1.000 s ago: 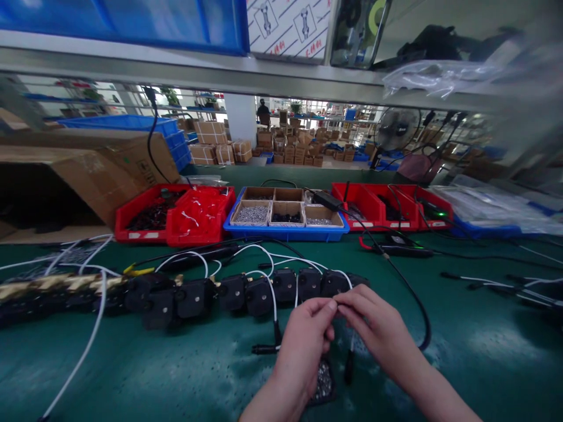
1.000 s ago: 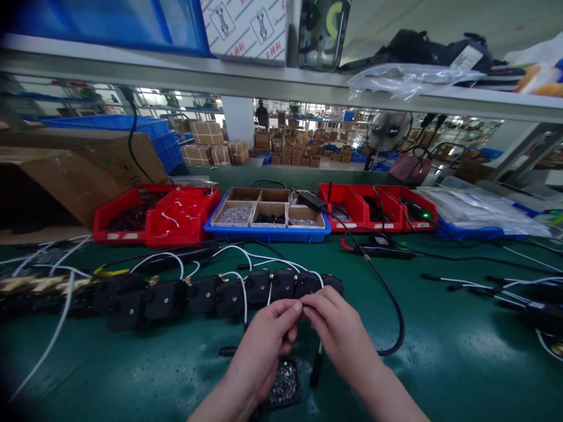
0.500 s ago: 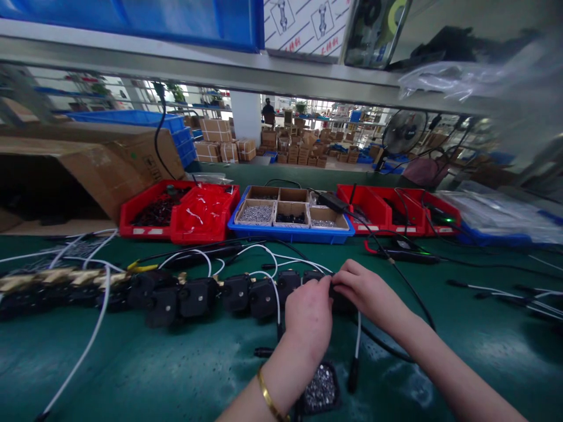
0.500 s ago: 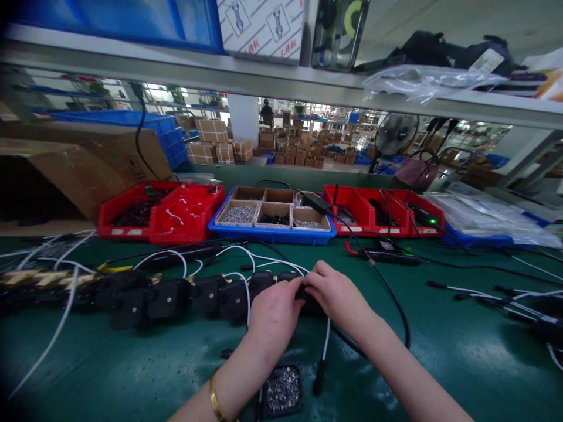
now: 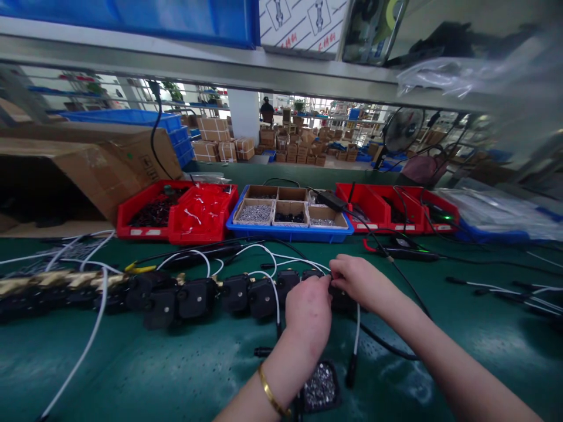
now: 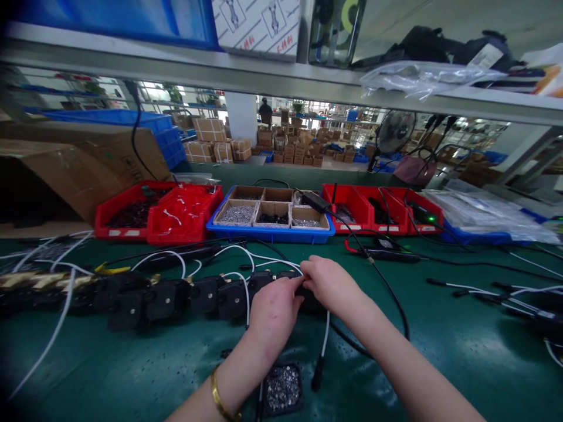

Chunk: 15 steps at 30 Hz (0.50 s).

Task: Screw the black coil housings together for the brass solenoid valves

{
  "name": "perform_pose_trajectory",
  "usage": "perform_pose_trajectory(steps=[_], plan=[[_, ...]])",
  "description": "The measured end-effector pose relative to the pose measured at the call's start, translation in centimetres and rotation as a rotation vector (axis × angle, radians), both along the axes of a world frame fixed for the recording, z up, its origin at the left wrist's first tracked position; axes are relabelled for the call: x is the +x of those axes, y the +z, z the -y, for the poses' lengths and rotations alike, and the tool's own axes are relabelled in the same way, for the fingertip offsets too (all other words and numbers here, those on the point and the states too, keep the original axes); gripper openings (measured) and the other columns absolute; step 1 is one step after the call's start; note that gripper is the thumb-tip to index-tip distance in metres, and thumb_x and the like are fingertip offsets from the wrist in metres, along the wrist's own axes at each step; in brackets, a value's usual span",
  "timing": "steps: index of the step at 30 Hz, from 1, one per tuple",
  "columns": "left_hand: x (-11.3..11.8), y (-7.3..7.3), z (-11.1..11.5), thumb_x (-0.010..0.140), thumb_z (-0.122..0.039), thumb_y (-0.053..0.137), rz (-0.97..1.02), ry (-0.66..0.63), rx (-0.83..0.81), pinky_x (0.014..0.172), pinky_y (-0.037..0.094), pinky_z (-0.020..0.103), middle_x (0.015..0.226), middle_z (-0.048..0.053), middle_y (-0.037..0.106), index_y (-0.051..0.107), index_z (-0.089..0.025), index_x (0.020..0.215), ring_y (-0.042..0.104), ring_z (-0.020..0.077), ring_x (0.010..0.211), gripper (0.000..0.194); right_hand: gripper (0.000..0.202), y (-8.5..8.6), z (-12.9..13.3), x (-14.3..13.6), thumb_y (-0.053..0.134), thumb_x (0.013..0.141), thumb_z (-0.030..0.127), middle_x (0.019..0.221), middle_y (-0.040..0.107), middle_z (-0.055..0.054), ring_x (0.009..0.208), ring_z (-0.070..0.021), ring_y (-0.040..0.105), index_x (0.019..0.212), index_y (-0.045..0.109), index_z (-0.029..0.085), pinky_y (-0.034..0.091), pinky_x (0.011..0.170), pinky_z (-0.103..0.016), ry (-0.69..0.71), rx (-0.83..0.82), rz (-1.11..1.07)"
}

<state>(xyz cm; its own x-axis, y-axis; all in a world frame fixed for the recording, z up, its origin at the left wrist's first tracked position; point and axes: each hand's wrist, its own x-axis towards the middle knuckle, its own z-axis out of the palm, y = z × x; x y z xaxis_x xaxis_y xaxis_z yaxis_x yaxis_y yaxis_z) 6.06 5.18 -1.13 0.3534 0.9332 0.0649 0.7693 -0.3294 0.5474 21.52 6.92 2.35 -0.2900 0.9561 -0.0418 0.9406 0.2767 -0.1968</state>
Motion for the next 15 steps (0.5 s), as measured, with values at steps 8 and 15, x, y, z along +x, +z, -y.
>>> perform_pose_trajectory(steps=[8,15], plan=[[-1.3,0.6,0.8,0.084,-0.017,0.072,0.390,0.114,-0.131,0.083,0.050,0.031,0.097,0.005,0.073,0.074,-0.024,0.119,0.065,0.0201,0.090,0.036,0.022,-0.9,4.4,3.0,0.052,0.105,0.033,0.085,0.065,-0.001,0.074,-0.0137,0.063,0.099,0.065,0.017,0.054,0.070,-0.029,-0.240,0.266,-0.333],[-1.7,2.4,3.0,0.097,-0.031,0.058,1.833,0.403,-1.221,0.070,0.053,0.020,0.095,0.012,0.065,0.069,0.001,0.113,0.063,0.0132,0.081,0.038,0.022,-3.5,11.5,3.1,0.051,0.103,0.039,0.079,0.064,0.000,0.064,-0.0136,0.062,0.103,0.065,0.023,0.048,0.056,-0.025,-0.395,0.424,-0.552]])
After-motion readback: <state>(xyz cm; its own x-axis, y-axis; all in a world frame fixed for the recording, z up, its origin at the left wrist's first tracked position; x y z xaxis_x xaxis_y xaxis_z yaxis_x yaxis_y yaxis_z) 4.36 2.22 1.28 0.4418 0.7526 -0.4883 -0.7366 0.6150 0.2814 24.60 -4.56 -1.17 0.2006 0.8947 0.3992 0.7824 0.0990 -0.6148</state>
